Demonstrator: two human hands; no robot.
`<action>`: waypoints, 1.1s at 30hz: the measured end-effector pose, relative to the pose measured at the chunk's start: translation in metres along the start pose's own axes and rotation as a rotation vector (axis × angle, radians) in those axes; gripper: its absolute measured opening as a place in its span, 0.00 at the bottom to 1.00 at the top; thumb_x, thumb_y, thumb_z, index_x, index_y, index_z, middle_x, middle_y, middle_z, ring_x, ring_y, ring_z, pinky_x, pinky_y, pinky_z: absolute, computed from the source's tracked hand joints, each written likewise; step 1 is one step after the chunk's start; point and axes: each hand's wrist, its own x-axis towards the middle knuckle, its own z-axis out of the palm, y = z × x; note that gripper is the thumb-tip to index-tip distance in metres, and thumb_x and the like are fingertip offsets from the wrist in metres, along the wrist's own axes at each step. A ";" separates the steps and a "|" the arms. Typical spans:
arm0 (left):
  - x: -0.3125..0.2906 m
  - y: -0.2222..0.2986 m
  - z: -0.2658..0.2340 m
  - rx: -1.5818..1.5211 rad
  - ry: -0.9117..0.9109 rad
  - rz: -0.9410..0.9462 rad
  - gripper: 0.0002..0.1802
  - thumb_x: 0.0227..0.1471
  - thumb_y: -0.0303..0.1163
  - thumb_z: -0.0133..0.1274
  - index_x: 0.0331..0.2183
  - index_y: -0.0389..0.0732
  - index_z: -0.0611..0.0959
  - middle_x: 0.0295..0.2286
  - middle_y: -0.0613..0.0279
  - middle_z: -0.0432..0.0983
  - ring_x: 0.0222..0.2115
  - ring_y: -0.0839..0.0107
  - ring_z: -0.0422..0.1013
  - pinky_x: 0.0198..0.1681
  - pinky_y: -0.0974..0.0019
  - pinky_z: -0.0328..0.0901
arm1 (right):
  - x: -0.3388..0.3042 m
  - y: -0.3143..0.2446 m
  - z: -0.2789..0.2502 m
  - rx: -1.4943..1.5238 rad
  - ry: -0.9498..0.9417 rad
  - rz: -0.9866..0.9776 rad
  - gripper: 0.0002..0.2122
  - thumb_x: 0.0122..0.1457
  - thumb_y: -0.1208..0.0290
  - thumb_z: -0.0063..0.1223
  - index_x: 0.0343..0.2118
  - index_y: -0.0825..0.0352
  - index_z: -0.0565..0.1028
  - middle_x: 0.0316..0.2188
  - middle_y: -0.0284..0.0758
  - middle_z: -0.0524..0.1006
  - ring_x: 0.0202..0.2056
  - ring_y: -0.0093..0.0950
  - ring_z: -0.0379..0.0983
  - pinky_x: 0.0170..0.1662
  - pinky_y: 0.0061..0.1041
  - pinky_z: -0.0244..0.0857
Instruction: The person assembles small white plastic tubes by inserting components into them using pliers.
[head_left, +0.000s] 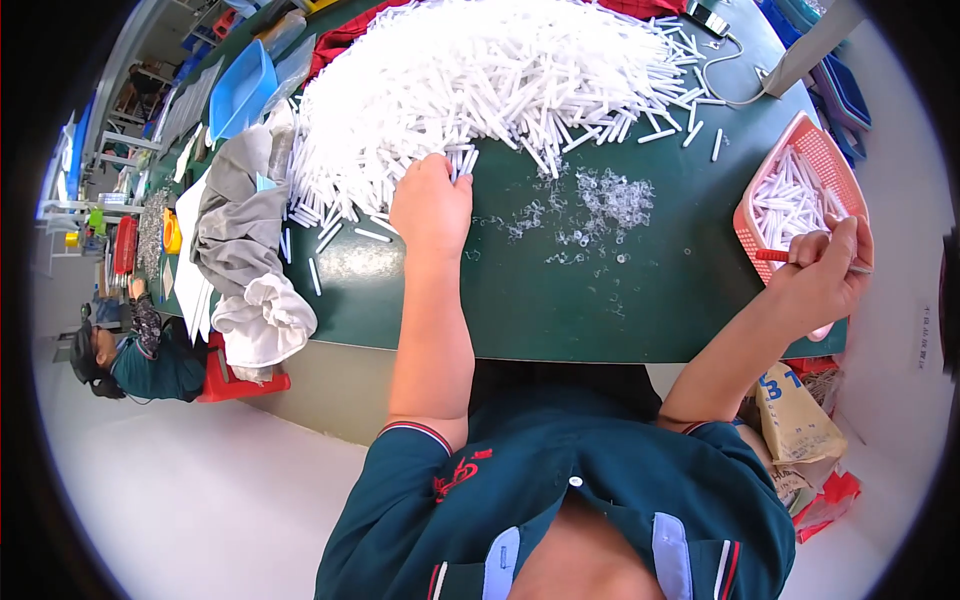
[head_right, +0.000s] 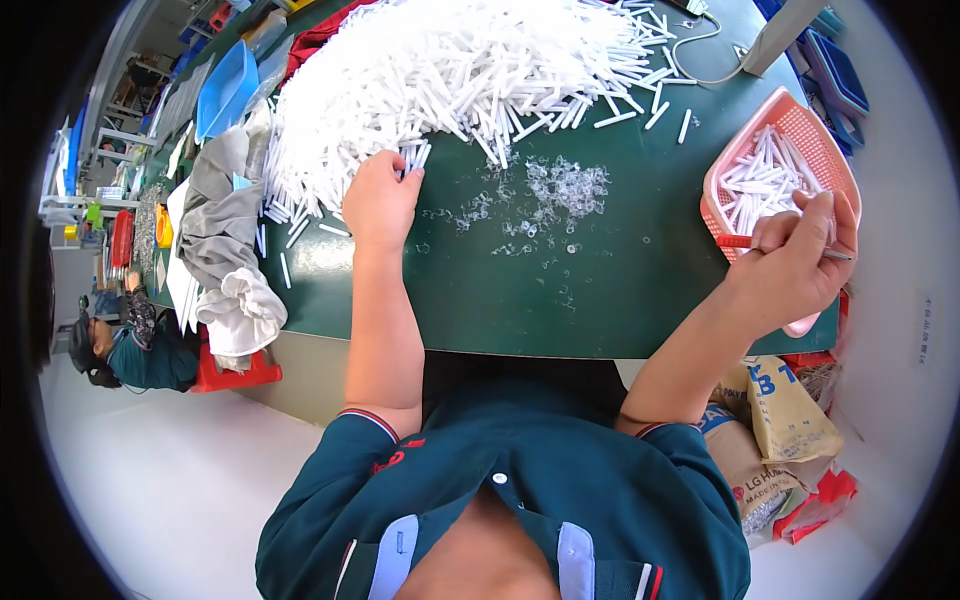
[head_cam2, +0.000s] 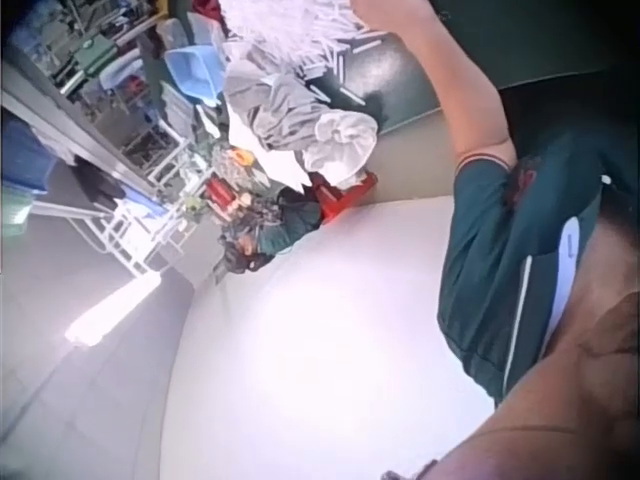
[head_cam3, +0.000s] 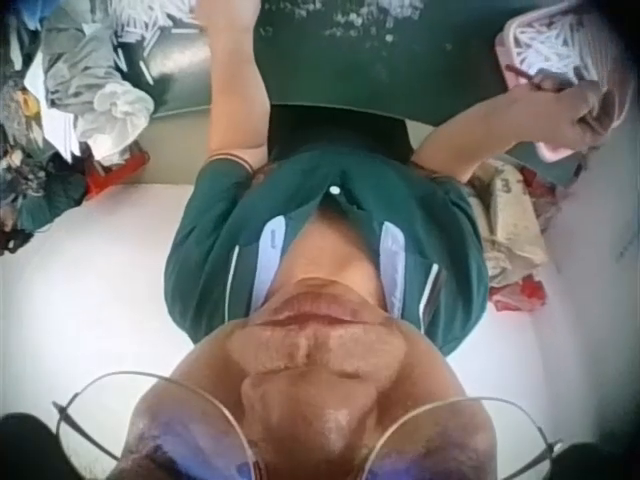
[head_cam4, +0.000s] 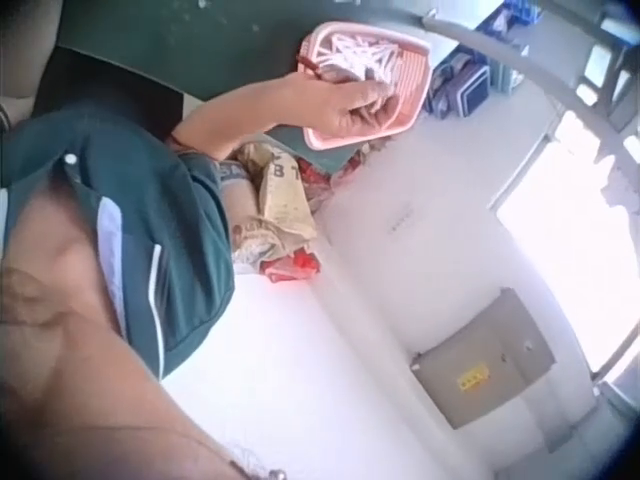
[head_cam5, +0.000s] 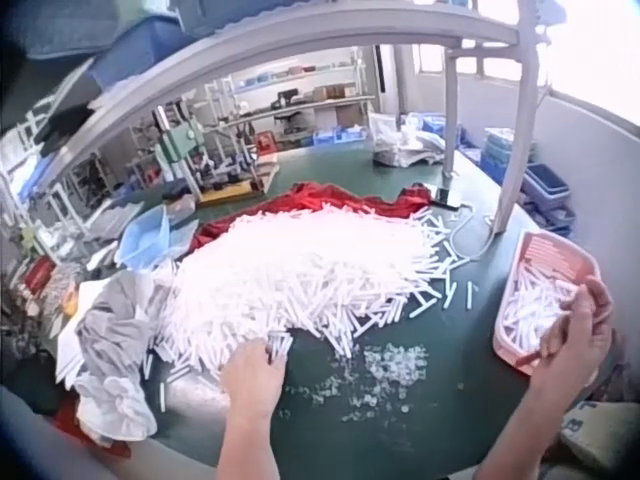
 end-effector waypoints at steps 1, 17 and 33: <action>-0.001 0.002 0.002 -0.007 0.013 0.018 0.11 0.45 0.38 0.58 0.28 0.43 0.78 0.31 0.60 0.75 0.35 0.59 0.72 0.36 0.57 0.66 | -0.006 0.000 0.003 0.000 0.003 0.001 0.04 0.56 0.79 0.52 0.35 0.71 0.73 0.23 0.35 0.73 0.14 0.11 0.58 0.13 0.09 0.46; -0.017 0.012 0.009 0.120 -0.082 0.330 0.07 0.46 0.32 0.51 0.26 0.38 0.77 0.26 0.53 0.76 0.28 0.53 0.72 0.32 0.56 0.65 | -0.083 0.021 0.022 -0.368 -1.045 0.540 0.07 0.54 0.77 0.56 0.36 0.69 0.72 0.18 0.23 0.64 0.22 0.12 0.55 0.25 0.14 0.53; -0.053 0.047 -0.002 -0.965 -0.246 0.658 0.10 0.43 0.18 0.56 0.31 0.39 0.77 0.24 0.62 0.75 0.23 0.72 0.71 0.27 0.71 0.66 | -0.079 0.015 0.021 -0.430 -1.270 0.329 0.13 0.53 0.66 0.59 0.29 0.70 0.68 0.19 0.37 0.69 0.21 0.28 0.63 0.26 0.25 0.62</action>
